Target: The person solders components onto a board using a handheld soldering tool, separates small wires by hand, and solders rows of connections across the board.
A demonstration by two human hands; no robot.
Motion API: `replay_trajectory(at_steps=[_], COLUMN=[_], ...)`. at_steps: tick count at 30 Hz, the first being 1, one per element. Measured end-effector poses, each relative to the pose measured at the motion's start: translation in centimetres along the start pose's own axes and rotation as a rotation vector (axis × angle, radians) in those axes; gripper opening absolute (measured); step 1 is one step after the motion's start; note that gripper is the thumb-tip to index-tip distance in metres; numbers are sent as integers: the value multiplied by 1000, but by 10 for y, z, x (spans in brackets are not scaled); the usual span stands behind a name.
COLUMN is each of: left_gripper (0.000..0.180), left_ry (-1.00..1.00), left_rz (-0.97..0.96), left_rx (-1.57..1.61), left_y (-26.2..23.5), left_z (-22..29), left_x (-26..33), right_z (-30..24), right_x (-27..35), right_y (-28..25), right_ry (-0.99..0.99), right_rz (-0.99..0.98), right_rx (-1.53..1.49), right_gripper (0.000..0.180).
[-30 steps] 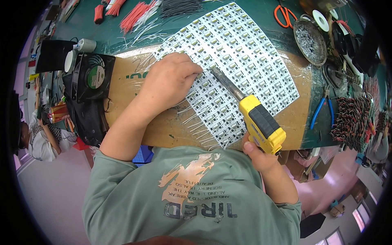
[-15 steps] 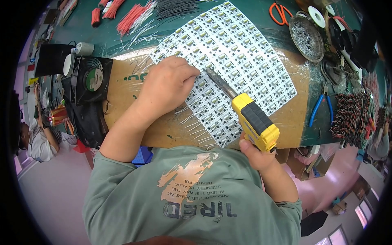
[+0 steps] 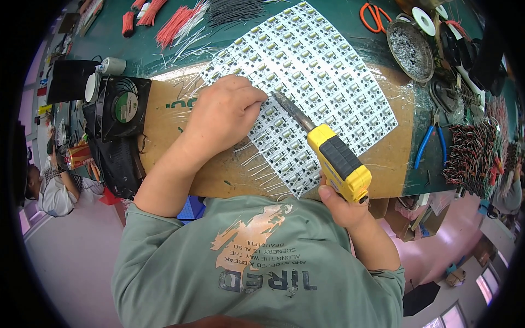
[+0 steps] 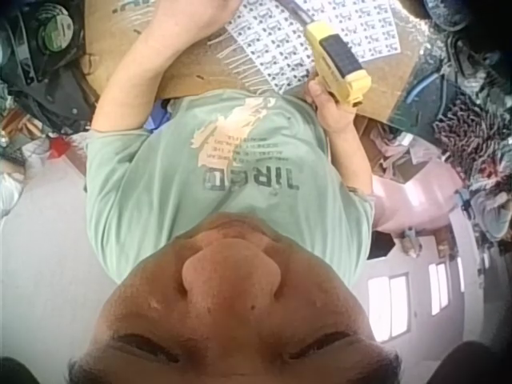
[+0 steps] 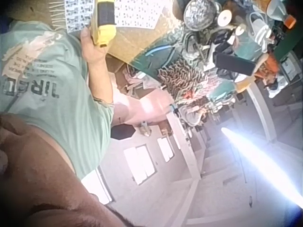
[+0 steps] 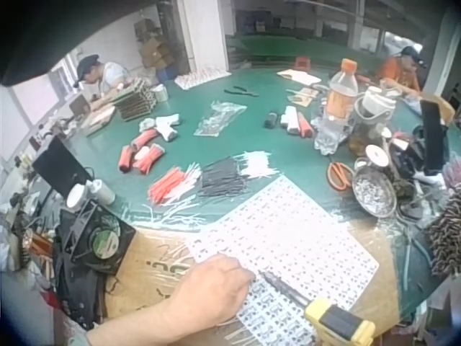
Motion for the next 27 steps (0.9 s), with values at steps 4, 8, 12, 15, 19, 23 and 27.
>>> replay_trajectory(at_steps=[4, 8, 12, 15, 19, 23, 27], left_gripper=[5, 9, 9, 9, 11, 19, 23], left_ry=[-2, 14, -4, -37, -10, -174, -304], left_rz=[-1, -19, -13, -54, 8, 159, 194], left_rx=[4, -35, -16, 28, 34, -291, -517], left_y=[0, -1, -2, -6, -22, -47, -62], left_z=[-1, -3, -3, -2, -15, -73, -138], left_x=[0, 0, 0, -4, -24, -62, -83], right_z=[1, 2, -1, -4, 4, 5, 5], right_x=[0, 0, -3, -4, -4, -4, -6], right_y=[0, 0, 4, 5, 1, -2, 0], right_ry=[50, 116, 61, 55, 52, 6, 4], right_rz=[23, 53, 67, 65, 57, -5, 42], right_rx=[40, -97, -132, -164, -240, -322, -282], right_gripper=[59, 67, 69, 70, 71, 62, 71])
Point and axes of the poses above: each hand's wrist, its own x-axis away from the middle knuckle, its own y-axis out of the palm, z = x × y, the point moved 3 cm from there along -x, towards the middle knuckle, and after that the axes turned 12 degrees about z, right-handed, at the moved point
